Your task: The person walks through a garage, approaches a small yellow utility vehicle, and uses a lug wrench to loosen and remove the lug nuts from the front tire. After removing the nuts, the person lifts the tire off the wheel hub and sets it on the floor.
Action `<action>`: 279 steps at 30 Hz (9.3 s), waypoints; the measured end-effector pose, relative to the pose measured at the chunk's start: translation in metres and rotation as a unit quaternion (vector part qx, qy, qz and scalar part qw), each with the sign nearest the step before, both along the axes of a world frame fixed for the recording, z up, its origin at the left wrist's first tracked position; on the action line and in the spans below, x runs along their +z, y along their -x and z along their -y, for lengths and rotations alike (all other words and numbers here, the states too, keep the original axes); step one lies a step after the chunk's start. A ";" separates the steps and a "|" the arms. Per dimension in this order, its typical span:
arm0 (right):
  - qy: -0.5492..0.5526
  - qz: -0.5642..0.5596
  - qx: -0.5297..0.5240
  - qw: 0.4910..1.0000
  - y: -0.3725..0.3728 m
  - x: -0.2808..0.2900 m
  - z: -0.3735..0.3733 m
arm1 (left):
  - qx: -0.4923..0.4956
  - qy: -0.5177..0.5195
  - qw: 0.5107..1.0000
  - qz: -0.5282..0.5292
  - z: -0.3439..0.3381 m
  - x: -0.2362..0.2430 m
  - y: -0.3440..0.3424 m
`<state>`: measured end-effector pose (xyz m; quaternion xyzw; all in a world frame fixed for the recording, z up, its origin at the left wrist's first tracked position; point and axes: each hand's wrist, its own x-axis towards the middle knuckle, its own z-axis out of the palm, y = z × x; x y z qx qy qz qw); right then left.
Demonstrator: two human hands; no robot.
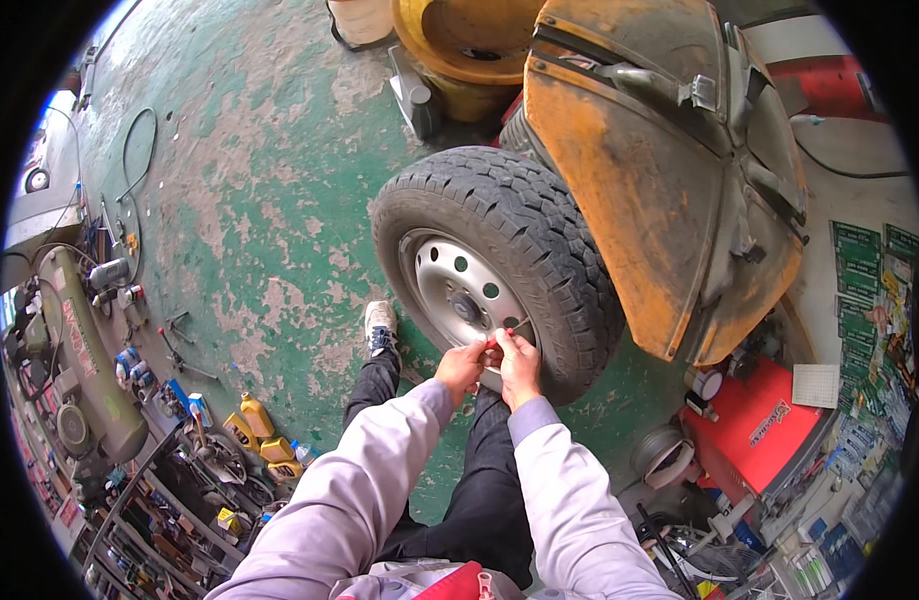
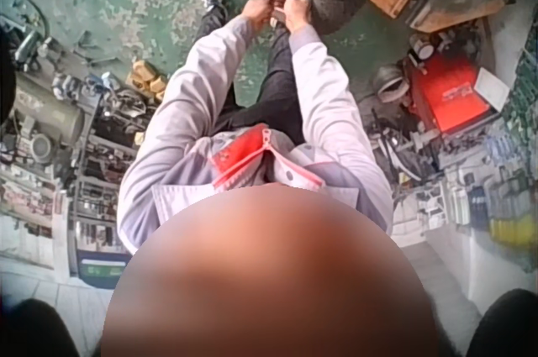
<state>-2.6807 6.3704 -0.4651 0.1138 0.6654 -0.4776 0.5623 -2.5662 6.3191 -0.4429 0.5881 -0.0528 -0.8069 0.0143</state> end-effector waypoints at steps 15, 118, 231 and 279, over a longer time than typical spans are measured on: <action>-0.051 -0.013 -0.006 0.999 0.008 0.002 0.005 | 0.030 0.033 0.999 -0.028 0.001 -0.002 0.004; 0.302 -0.181 -0.347 0.869 0.393 -0.003 -0.026 | -0.327 0.649 0.645 0.234 0.138 0.127 0.053; -0.215 -0.442 -0.302 0.817 0.395 0.086 -0.346 | -0.472 0.761 0.445 0.017 -0.261 0.078 0.488; -0.175 -0.311 -0.154 0.921 0.409 0.097 -0.180 | -0.375 0.739 0.559 -0.038 -0.131 0.147 0.393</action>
